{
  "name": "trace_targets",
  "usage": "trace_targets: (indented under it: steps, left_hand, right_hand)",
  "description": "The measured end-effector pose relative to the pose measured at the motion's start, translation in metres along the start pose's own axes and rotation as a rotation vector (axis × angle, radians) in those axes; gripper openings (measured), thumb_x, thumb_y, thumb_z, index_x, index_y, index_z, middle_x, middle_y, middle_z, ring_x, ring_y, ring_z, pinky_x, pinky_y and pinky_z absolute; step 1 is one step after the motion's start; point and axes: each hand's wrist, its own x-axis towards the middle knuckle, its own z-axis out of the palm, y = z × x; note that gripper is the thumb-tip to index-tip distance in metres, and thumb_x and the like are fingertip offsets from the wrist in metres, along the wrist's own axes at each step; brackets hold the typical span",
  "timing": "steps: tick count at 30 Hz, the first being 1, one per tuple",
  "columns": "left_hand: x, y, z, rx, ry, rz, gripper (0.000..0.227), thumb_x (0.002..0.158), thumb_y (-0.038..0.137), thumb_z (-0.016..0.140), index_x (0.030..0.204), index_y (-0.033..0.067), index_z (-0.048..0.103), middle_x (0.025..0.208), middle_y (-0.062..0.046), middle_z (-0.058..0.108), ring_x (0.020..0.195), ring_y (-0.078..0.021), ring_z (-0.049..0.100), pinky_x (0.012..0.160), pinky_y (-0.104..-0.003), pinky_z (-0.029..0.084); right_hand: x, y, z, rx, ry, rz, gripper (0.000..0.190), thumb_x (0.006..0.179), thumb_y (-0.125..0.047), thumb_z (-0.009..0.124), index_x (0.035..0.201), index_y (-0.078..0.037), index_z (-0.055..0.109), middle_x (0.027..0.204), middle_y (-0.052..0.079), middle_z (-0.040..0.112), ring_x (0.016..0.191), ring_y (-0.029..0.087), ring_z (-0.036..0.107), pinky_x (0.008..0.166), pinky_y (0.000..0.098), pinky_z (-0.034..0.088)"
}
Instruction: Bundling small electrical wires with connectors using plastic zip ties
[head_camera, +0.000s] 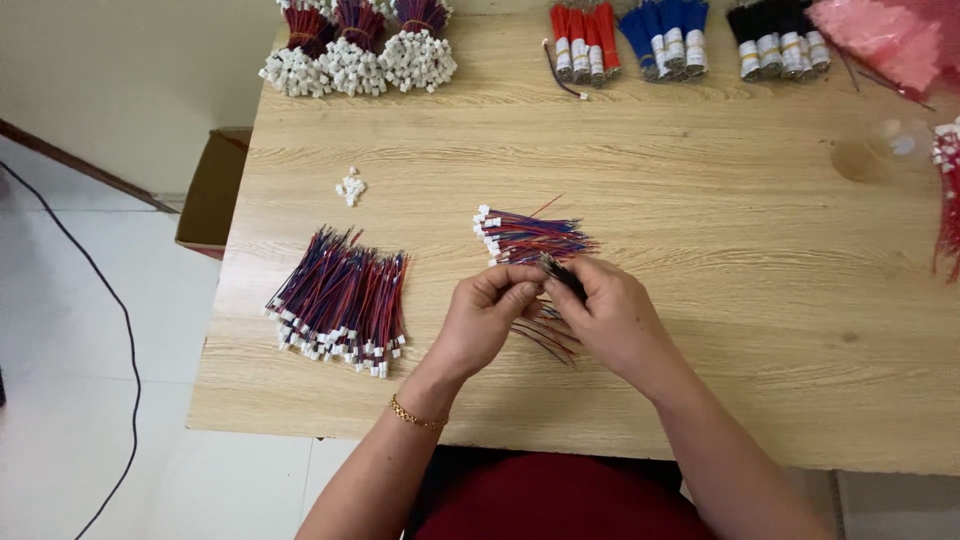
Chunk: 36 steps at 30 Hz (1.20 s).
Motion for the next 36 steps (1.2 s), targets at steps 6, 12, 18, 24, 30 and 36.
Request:
trace_targets:
  steps: [6,12,18,24,30,36]
  left_hand:
    - [-0.006,0.021,0.003,-0.01,0.028,-0.021,0.018,0.092,0.002,0.063,0.108,-0.0023,0.068,0.086,-0.011,0.069,0.072,-0.0144,0.067,0.067,-0.028,0.061]
    - [-0.009,0.015,0.003,0.022,0.029,-0.017,0.017,0.09,0.001,0.065,0.106,-0.0024,0.069,0.085,-0.01,0.068,0.072,-0.0132,0.066,0.067,-0.028,0.06]
    - [-0.021,0.028,-0.006,0.395,0.003,0.049,0.014,0.088,0.009,0.068,0.101,0.0056,0.074,0.084,-0.01,0.07,0.074,-0.0147,0.063,0.068,-0.03,0.055]
    - [-0.005,0.064,-0.031,0.807,0.04,0.154,0.02,0.087,0.012,0.068,0.106,0.0097,0.072,0.096,-0.016,0.065,0.067,-0.0217,0.062,0.06,-0.033,0.052]
    - [0.089,0.033,-0.066,1.142,0.156,0.2,0.027,0.086,0.025,0.069,0.112,0.0157,0.07,0.096,-0.007,0.064,0.081,-0.0284,0.07,0.072,-0.04,0.056]
    - [0.12,0.032,-0.062,1.354,-0.002,0.059,0.023,0.086,0.032,0.067,0.102,0.0162,0.074,0.091,-0.011,0.064,0.085,-0.0352,0.069,0.073,-0.046,0.057]
  right_hand:
    - [0.004,-0.007,-0.003,0.026,-0.06,0.029,0.018,0.089,-0.02,0.064,0.098,-0.004,0.068,0.083,0.02,0.069,0.085,0.035,0.068,0.074,0.0438,0.051]
    - [0.002,-0.001,-0.001,0.025,-0.12,0.058,0.02,0.092,-0.019,0.061,0.101,-0.003,0.068,0.087,0.02,0.07,0.089,0.036,0.068,0.077,0.0448,0.051]
    - [-0.009,0.003,-0.006,0.153,-0.03,0.108,0.022,0.096,-0.018,0.055,0.101,-0.001,0.068,0.084,0.019,0.067,0.084,0.032,0.063,0.083,0.0465,0.05]
    - [0.007,0.069,-0.013,0.313,0.234,0.113,0.027,0.107,-0.027,0.048,0.1,-0.007,0.063,0.073,0.006,0.058,0.064,0.015,0.055,0.067,0.0298,0.048]
    - [0.011,0.058,-0.005,0.327,0.192,0.153,0.025,0.107,-0.029,0.042,0.103,-0.007,0.054,0.064,0.005,0.05,0.05,0.013,0.048,0.046,0.0246,0.041]
    - [0.013,0.08,-0.002,0.407,0.134,0.183,0.018,0.103,-0.019,0.049,0.094,-0.005,0.056,0.063,0.005,0.051,0.044,0.01,0.046,0.04,0.0225,0.04]
